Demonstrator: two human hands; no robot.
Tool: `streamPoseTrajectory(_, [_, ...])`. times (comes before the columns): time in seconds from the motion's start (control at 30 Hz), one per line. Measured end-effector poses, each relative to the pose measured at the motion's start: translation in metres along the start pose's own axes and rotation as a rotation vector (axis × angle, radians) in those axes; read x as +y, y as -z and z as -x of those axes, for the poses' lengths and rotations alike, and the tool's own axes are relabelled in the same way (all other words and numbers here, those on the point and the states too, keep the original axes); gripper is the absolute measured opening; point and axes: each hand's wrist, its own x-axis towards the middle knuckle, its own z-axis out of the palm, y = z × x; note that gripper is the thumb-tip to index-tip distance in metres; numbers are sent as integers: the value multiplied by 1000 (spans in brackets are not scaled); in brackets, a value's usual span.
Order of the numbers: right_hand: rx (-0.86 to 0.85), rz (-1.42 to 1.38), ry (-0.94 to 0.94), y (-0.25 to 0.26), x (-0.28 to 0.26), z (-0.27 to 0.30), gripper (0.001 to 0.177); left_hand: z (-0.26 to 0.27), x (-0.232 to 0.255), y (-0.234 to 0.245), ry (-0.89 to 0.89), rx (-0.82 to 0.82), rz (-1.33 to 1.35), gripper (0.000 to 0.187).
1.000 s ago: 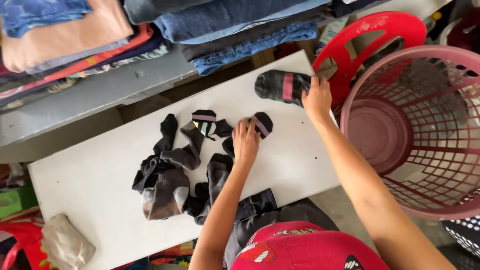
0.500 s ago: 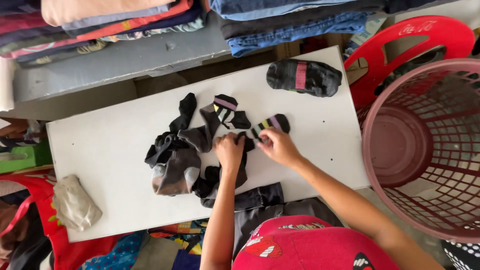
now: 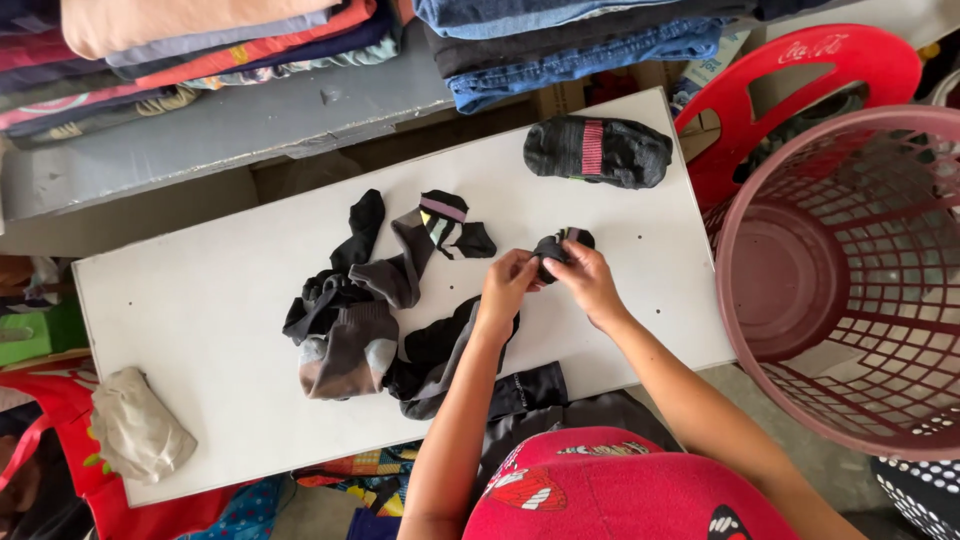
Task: Sorting and pairing various pairs of socks from a laundry basket on a white table.
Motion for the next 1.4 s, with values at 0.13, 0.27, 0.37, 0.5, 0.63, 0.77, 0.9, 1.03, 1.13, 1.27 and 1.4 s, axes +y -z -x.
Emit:
streamPoseTrajectory(0.13, [71,-530,-186,17,-13,-1,20,-13,0,-4,-40,-178,483,20])
streamPoseTrajectory(0.27, [-81,-681,-269,22,-54,2,22,-6,36,-14,239,-164,878,26])
streamPoseTrajectory(0.37, [42,275,-58,50,44,-22,19,-12,27,-18,151,-147,667,25])
streamPoseTrajectory(0.5, [364,174,183,55,49,-48,14,5,38,-31,-75,-311,91,24])
streamPoseTrajectory(0.63, [149,-565,-328,28,-29,-23,18,-28,7,-13,-40,67,-264,36])
streamPoseTrajectory(0.77, [-61,170,-80,36,-29,-18,25,-42,-7,-3,165,5,325,35])
streamPoseTrajectory(0.9, [173,325,77,58,26,-35,32,-12,5,-36,72,-302,93,35])
streamPoseTrajectory(1.03, [27,-237,-255,54,5,-22,28,-17,34,-17,61,-463,37,45])
streamPoseTrajectory(1.13, [-81,-735,-412,40,-4,-3,37,-29,30,-1,81,-468,219,43])
streamPoseTrajectory(1.27, [-74,-842,-273,53,24,-8,37,-31,8,-11,295,-500,697,27])
streamPoseTrajectory(1.4, [-144,-964,-216,32,-14,15,46,-42,-65,-16,231,-548,583,26])
